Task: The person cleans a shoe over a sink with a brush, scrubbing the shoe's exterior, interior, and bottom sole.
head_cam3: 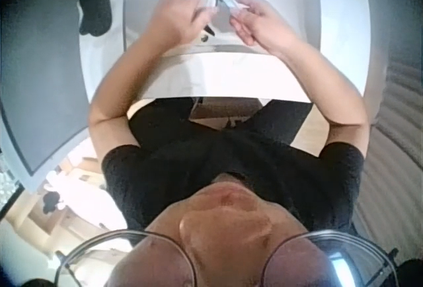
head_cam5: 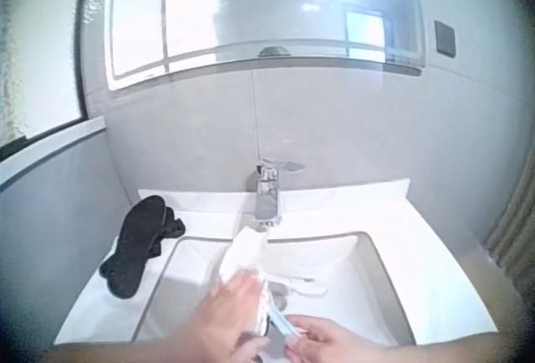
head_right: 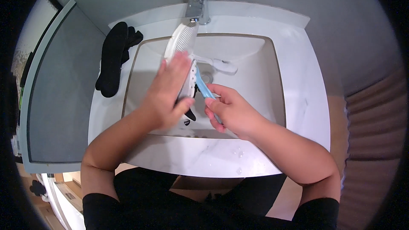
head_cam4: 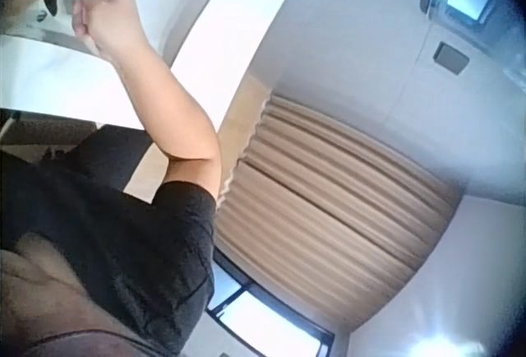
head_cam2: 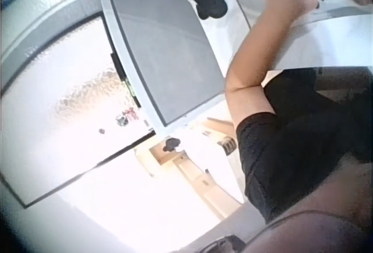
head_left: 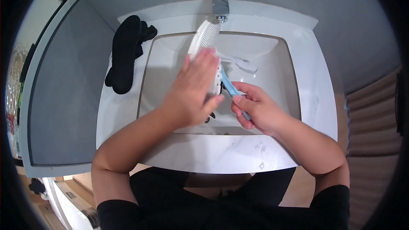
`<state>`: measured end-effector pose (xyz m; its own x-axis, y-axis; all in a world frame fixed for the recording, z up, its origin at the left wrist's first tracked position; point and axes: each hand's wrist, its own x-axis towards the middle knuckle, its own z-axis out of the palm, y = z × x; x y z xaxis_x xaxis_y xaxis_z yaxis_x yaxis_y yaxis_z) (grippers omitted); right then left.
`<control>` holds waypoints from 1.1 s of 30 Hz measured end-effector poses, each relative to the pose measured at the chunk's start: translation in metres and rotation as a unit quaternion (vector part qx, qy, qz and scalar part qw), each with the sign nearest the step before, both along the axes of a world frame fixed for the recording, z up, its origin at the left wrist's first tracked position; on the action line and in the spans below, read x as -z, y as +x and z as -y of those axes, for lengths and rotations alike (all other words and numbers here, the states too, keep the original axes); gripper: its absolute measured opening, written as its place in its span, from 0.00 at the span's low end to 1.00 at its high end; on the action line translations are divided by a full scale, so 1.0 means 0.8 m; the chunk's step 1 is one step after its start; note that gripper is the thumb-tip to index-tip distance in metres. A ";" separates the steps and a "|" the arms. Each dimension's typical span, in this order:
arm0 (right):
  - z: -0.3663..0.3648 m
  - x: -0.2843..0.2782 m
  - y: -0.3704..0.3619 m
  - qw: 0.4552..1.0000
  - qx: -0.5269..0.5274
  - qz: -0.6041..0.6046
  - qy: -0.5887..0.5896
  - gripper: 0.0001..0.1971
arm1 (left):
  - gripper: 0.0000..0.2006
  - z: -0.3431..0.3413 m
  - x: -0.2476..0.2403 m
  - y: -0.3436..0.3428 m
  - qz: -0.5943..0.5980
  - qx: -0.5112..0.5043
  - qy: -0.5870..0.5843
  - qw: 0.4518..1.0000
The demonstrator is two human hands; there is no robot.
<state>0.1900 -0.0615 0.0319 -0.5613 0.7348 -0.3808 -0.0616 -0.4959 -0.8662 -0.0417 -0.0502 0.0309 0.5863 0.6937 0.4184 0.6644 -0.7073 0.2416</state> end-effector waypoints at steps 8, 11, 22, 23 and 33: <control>-0.039 0.001 0.025 0.984 -0.054 -0.122 -0.119 0.15 | 0.49 -0.095 0.034 -0.068 0.454 -0.035 -0.468 0.757; -0.040 -0.004 0.025 0.990 -0.025 -0.043 -0.134 0.16 | 0.49 -0.101 0.041 -0.055 0.329 -0.072 -0.502 0.797; -0.046 -0.053 0.108 0.904 -0.055 0.368 0.211 0.16 | 0.26 -0.111 0.039 -0.073 0.279 -0.089 -0.602 0.743; -0.048 -0.046 0.103 0.896 -0.039 0.351 0.269 0.18 | 0.25 -0.114 0.042 -0.072 0.259 -0.095 -0.609 0.744; -0.052 0.004 0.063 0.795 -0.028 0.473 0.379 0.26 | 0.31 -0.090 0.027 -0.043 -0.024 -0.099 -0.446 0.889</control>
